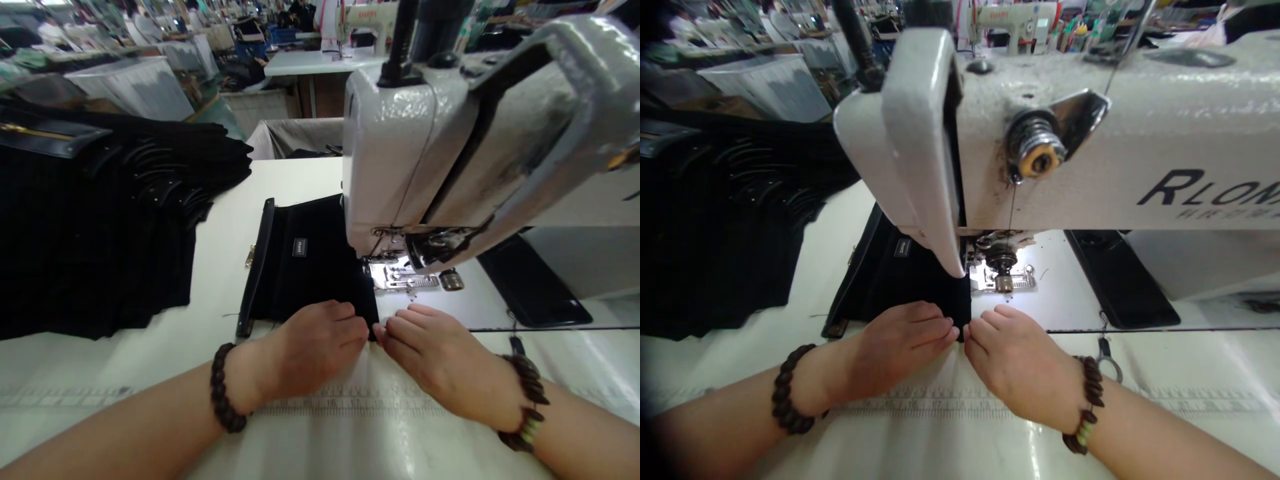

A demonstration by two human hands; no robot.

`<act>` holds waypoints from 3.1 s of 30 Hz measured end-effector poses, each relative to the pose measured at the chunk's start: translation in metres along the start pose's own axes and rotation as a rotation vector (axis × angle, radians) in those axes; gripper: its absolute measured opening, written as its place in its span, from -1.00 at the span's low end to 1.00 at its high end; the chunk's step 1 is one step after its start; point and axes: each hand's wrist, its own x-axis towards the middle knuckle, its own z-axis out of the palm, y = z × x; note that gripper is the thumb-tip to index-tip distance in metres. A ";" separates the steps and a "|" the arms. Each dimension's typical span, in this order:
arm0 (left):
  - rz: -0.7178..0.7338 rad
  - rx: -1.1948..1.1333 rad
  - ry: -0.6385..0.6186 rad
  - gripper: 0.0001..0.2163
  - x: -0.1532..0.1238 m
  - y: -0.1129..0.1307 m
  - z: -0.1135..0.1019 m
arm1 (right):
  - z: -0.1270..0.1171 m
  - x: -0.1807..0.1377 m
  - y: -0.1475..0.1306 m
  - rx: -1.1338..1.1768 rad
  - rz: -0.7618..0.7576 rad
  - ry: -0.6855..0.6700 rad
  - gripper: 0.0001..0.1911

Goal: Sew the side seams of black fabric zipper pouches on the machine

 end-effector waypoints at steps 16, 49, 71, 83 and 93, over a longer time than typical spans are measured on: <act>-0.078 0.204 -0.068 -0.86 0.020 -0.054 0.003 | 0.015 0.005 0.015 -0.143 0.223 0.051 -0.75; -0.571 0.146 -0.219 -0.65 -0.041 -0.085 -0.043 | -0.009 0.000 0.043 0.424 0.738 0.486 -0.72; -0.603 -0.013 -0.426 -0.60 -0.045 -0.010 -0.065 | -0.026 -0.008 0.028 0.685 0.804 0.433 -0.81; -0.397 0.010 -0.384 -0.63 -0.021 0.096 -0.034 | -0.023 -0.044 -0.073 0.155 0.261 0.149 -0.65; -0.270 0.135 -0.184 -0.70 -0.024 0.094 -0.053 | -0.019 -0.032 -0.077 -0.082 0.149 0.354 -0.68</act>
